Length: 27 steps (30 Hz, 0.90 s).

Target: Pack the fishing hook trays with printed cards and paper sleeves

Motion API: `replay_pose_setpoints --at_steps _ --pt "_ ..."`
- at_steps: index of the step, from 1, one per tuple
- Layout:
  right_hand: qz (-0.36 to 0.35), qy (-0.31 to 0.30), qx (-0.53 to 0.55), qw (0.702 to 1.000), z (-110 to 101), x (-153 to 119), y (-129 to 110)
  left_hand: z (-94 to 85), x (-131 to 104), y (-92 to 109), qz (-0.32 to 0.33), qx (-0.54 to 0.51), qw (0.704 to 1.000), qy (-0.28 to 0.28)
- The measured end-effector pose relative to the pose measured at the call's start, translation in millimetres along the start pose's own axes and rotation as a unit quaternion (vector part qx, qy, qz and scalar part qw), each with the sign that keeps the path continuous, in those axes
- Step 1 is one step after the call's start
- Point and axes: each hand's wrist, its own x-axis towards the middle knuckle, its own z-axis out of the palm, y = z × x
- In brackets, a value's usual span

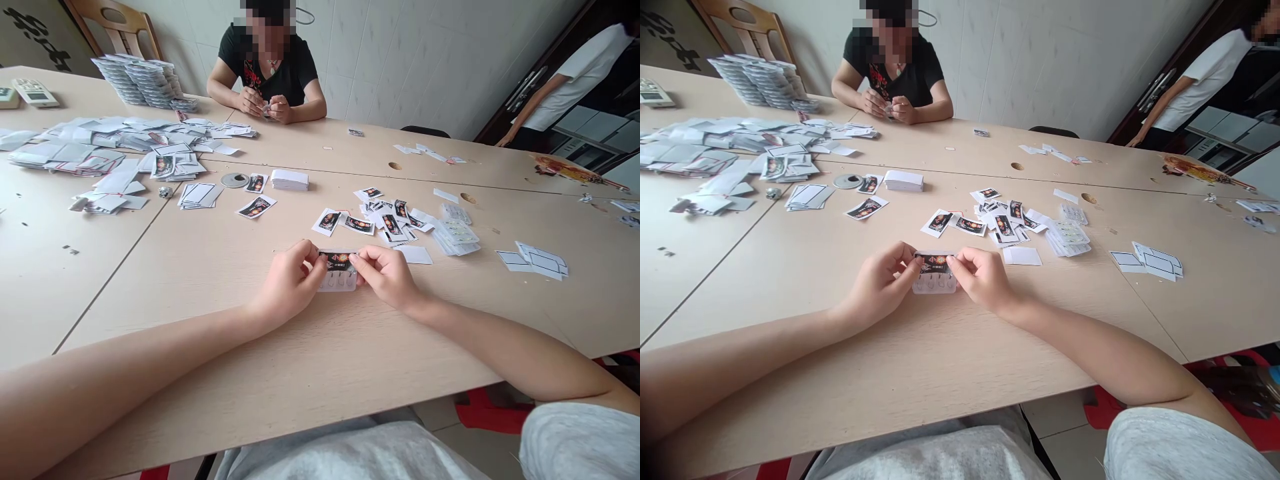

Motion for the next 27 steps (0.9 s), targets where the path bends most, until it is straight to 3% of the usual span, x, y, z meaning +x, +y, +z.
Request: replay_pose_setpoints --at_steps 27 --pt "-0.012 0.003 -0.018 1.0 -0.1 0.9 -0.4 1.4 0.6 -0.5 0.0 0.004 1.0 0.001"
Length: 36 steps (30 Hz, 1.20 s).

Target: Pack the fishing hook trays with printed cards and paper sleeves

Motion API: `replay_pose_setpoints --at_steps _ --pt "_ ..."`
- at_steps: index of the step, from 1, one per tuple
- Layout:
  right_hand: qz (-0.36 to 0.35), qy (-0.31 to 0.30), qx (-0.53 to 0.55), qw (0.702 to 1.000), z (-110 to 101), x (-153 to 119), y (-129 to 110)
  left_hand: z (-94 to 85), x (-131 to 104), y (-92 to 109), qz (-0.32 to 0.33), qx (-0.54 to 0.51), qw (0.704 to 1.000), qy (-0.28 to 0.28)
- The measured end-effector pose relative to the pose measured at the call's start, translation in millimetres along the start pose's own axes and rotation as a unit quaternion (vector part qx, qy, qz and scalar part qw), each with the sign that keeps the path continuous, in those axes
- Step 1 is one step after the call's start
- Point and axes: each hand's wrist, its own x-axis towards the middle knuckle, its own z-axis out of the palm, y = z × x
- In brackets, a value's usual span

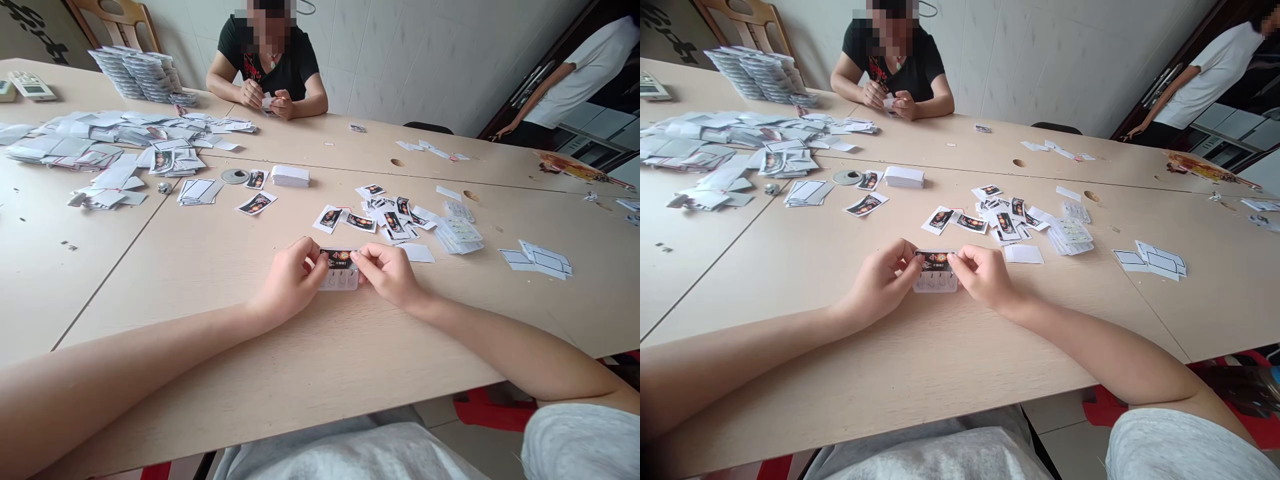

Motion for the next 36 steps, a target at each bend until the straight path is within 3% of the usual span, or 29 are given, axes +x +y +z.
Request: replay_pose_setpoints --at_steps 36 --pt "-0.005 0.002 -0.022 1.0 0.5 -0.2 0.0 0.0 0.1 -0.5 -0.008 0.02 1.0 -0.001"
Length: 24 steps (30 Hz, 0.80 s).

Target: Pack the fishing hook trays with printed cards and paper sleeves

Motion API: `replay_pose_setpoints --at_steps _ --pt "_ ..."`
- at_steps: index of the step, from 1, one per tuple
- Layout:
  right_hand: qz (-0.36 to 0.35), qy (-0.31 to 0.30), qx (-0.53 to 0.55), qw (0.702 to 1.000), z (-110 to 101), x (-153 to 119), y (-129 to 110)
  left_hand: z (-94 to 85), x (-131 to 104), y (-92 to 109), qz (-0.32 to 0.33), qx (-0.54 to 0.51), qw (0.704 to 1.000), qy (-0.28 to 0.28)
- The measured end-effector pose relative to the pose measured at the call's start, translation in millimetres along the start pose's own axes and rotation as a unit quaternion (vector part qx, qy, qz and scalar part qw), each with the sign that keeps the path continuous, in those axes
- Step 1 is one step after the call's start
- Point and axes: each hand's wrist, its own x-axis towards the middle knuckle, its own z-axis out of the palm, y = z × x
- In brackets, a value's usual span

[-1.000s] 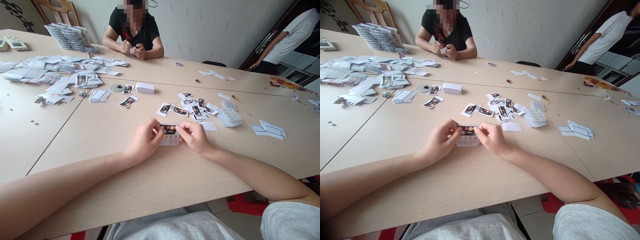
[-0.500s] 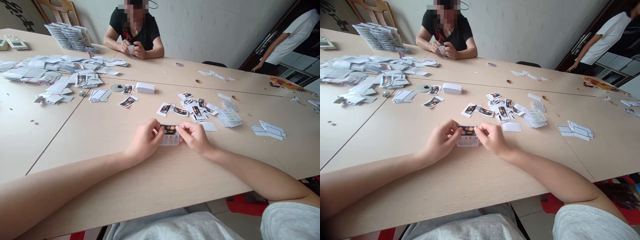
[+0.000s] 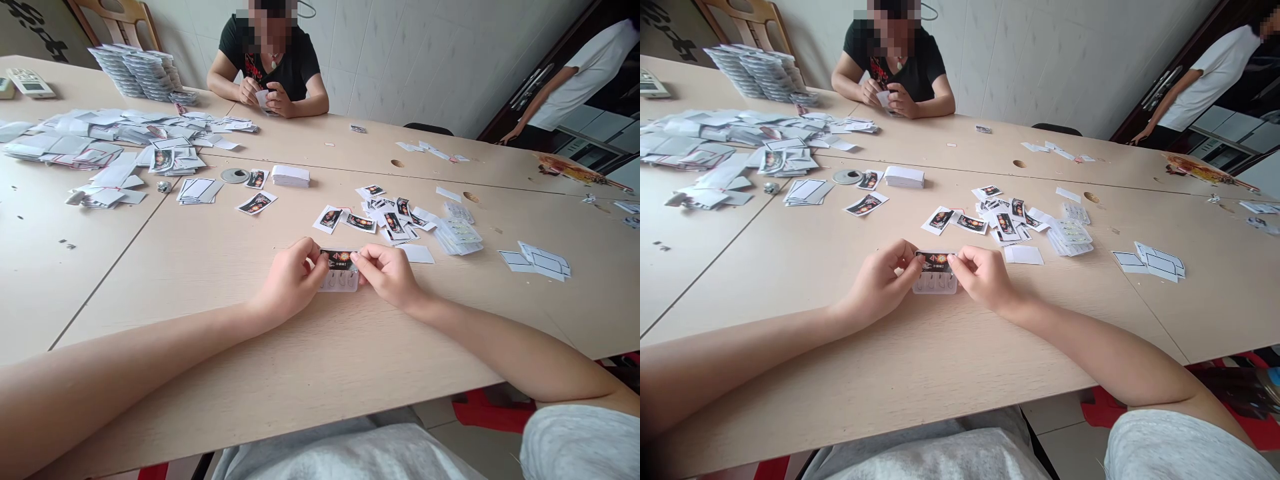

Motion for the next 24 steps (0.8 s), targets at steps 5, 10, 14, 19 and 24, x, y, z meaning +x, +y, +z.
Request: replay_pose_setpoints --at_steps 5,10,14,19,24 --pt "0.0 -0.002 0.001 1.0 -0.7 -0.4 0.5 -0.1 -0.4 -0.3 0.001 -0.001 1.0 -0.004" --pt "0.001 0.002 -0.011 1.0 -0.7 0.0 1.2 -0.6 -0.2 0.9 0.001 0.007 1.0 -0.003" --pt "-0.001 0.002 -0.013 1.0 -0.5 0.6 1.2 -1.2 -0.3 2.5 0.001 0.011 1.0 -0.003" --pt "-0.001 0.001 -0.007 1.0 -0.3 0.2 1.7 -0.7 -0.3 2.4 0.002 -0.006 1.0 -0.005" --pt "-0.019 -0.007 0.03 0.999 -1.5 2.6 4.2 0.1 1.8 -2.2 -0.01 -0.046 0.999 -0.013"
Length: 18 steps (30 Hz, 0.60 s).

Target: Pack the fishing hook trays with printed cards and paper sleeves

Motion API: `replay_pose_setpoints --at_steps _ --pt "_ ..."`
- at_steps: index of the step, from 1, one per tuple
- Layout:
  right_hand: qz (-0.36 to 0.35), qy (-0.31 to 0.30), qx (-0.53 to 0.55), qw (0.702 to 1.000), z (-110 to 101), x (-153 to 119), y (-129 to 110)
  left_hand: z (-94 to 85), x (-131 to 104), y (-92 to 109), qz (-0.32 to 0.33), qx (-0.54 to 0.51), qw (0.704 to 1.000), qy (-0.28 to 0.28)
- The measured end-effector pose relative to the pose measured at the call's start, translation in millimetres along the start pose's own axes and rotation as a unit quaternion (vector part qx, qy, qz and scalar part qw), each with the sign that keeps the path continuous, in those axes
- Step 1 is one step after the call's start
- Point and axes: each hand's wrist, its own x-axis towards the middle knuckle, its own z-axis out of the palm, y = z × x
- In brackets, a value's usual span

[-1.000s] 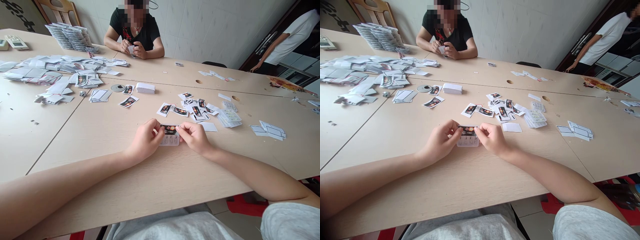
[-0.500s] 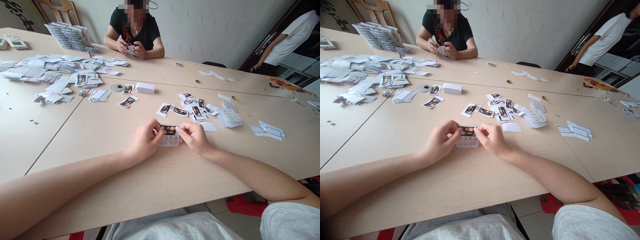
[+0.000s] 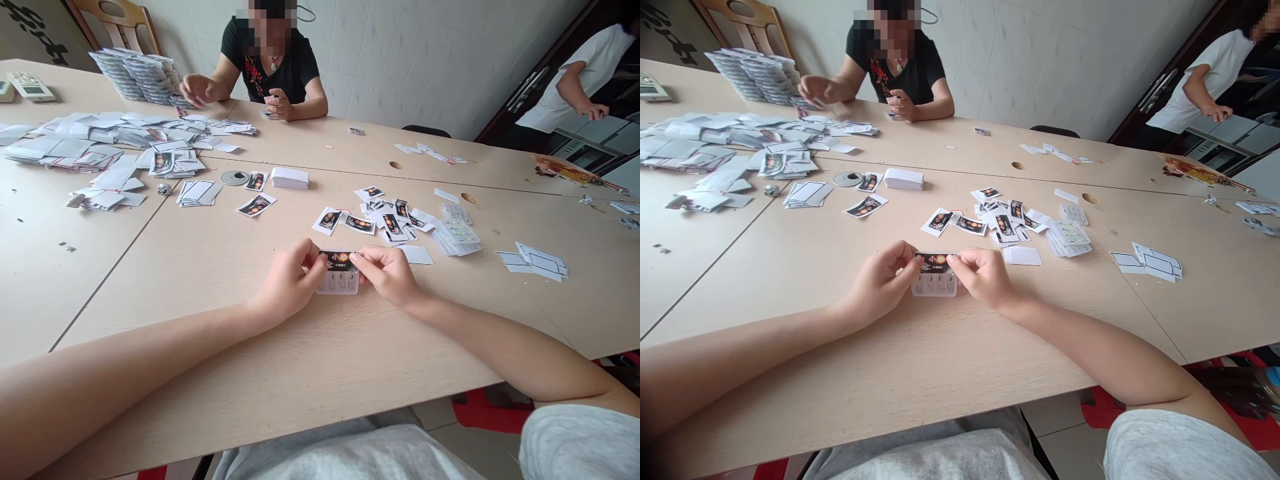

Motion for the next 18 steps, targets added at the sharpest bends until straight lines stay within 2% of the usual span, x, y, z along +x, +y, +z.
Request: replay_pose_setpoints --at_steps 4,7,10,13,16,18 --pt "-0.023 -0.013 0.068 0.997 -5 2 -1 -2.0 1 -1 -0.009 -0.051 0.998 -0.021" --pt "-0.042 -0.006 0.09 0.995 -9 1 -4 -6.6 1 0 -0.014 -0.046 0.998 -0.028" --pt "-0.035 0.005 0.088 0.995 -12 0 -6 -12.9 3 1 -0.031 -0.034 0.999 -0.019" --pt "-0.021 -0.003 0.096 0.995 -11 -1 -7 -17.0 6 2 -0.021 -0.081 0.996 -0.022" --pt "-0.013 -0.026 0.111 0.993 -5 -4 -8 -16.3 7 4 -0.01 -0.124 0.991 -0.058" --pt "-0.019 -0.047 0.114 0.992 1 -8 -10 -14.1 6 6 -0.017 -0.103 0.99 -0.097"
